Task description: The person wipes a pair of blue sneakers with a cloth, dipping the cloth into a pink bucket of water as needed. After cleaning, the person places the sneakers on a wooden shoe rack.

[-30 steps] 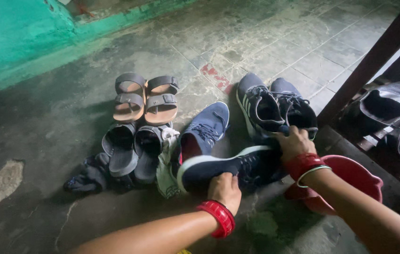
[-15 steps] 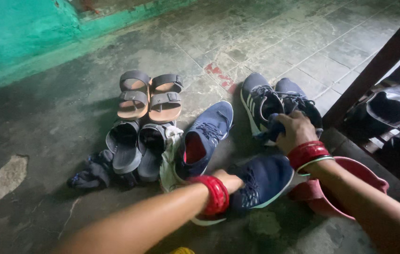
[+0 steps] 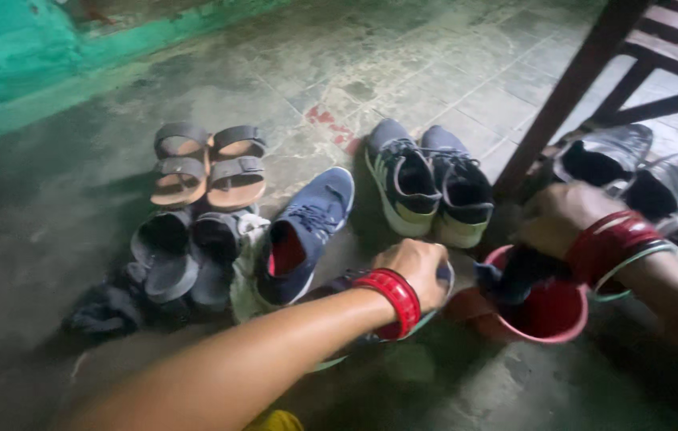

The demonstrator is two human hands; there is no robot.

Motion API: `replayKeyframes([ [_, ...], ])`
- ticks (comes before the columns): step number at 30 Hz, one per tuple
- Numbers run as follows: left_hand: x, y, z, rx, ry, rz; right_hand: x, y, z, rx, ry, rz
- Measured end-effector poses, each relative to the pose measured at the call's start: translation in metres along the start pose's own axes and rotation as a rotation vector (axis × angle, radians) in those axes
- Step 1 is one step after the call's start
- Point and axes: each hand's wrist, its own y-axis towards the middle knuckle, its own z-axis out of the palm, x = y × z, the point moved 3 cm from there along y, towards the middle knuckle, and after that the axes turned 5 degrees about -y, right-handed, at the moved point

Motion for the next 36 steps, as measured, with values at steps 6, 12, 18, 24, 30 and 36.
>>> replayKeyframes([
  [6, -0.053, 0.028, 0.056, 0.055, 0.221, 0.397, -0.011, 0.028, 0.122, 0.150, -0.006, -0.400],
  [12, -0.060, 0.047, 0.103, 0.256, 0.415, 0.395, 0.008, 0.019, 0.164, 0.228, -0.065, -0.268],
  [18, -0.051, 0.055, 0.121, -0.024, 0.118, 0.322, -0.002, 0.030, 0.161, 0.208, -0.140, -0.214],
  [24, -0.058, 0.088, 0.135, 0.052, -0.496, -0.120, -0.073, 0.057, 0.183, -0.194, 0.190, -0.544],
  [30, -0.073, 0.084, 0.146, 0.158, -0.979, -0.212, -0.083, 0.045, 0.193, 0.002, 1.367, -0.276],
  [36, -0.056, 0.080, 0.148, 0.176, -1.020, -0.200, -0.055, 0.020, 0.186, 0.196, 1.571, 0.151],
])
